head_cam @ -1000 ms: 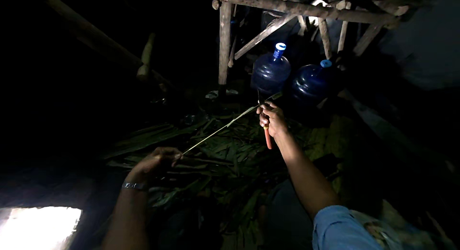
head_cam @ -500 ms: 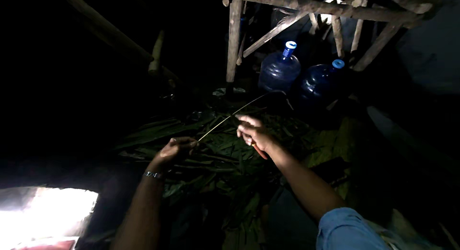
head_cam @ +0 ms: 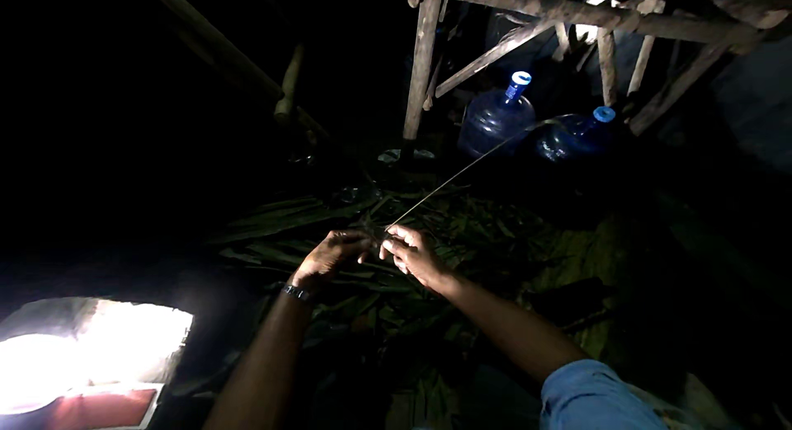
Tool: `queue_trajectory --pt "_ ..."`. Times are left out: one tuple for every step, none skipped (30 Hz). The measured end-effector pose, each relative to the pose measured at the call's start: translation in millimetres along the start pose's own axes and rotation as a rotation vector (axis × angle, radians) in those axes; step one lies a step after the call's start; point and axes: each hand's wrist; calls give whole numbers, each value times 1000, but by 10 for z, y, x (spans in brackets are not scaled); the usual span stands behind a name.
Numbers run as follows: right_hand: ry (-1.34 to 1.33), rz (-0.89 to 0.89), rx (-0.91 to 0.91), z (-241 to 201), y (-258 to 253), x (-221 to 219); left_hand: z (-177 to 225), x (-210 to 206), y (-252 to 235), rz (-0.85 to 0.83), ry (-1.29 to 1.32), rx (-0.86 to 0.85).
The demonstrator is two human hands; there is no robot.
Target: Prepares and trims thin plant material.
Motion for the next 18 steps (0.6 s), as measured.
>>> queue_trajectory --pt "-19 32 5 -21 -1 38 3 22 8 0 -10 7" --pt "-48 65 9 -47 -7 84 20 40 20 3 -18 17" --pt "-81 99 10 -75 -18 138 47 58 32 3 -23 33" --pt "-116 135 1 -108 -29 199 72 77 45 4 -31 54" --pt "-145 174 -13 -147 -33 263 87 100 58 12 -40 73" --pt "-165 210 -16 -182 -35 332 100 127 73 19 -57 91" --pt "-181 239 -9 -209 -33 405 116 155 89 27 -83 108" --pt "-188 266 5 -237 -28 471 133 182 108 35 -107 122" --pt "-190 286 18 -260 -20 539 149 212 129 41 -127 130" --pt "-197 308 29 -275 -12 613 156 244 149 47 -132 133" --pt "-199 330 34 -288 -3 694 157 276 167 56 -130 132" --pt "-197 354 40 -302 8 779 163 300 187 69 -132 132" --pt "-200 383 49 -317 20 861 171 323 206 80 -144 135" --pt "-206 415 56 -333 27 945 179 346 225 90 -162 140" --pt "-219 447 59 -347 28 1037 178 380 239 93 -180 144" --pt "-248 481 59 -355 21 1135 172 423 250 96 -192 148" --pt "-288 511 63 -363 5 1243 178 447 265 106 -198 150" --pt "-317 531 65 -378 1 1349 189 462 279 124 -195 151"
Point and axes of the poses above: each hand's wrist, its own y-axis away from the middle knuckle, its own x-axis out of the back of the hand, z = x × y, and after that the axes turned 5 degrees about y, right-handed
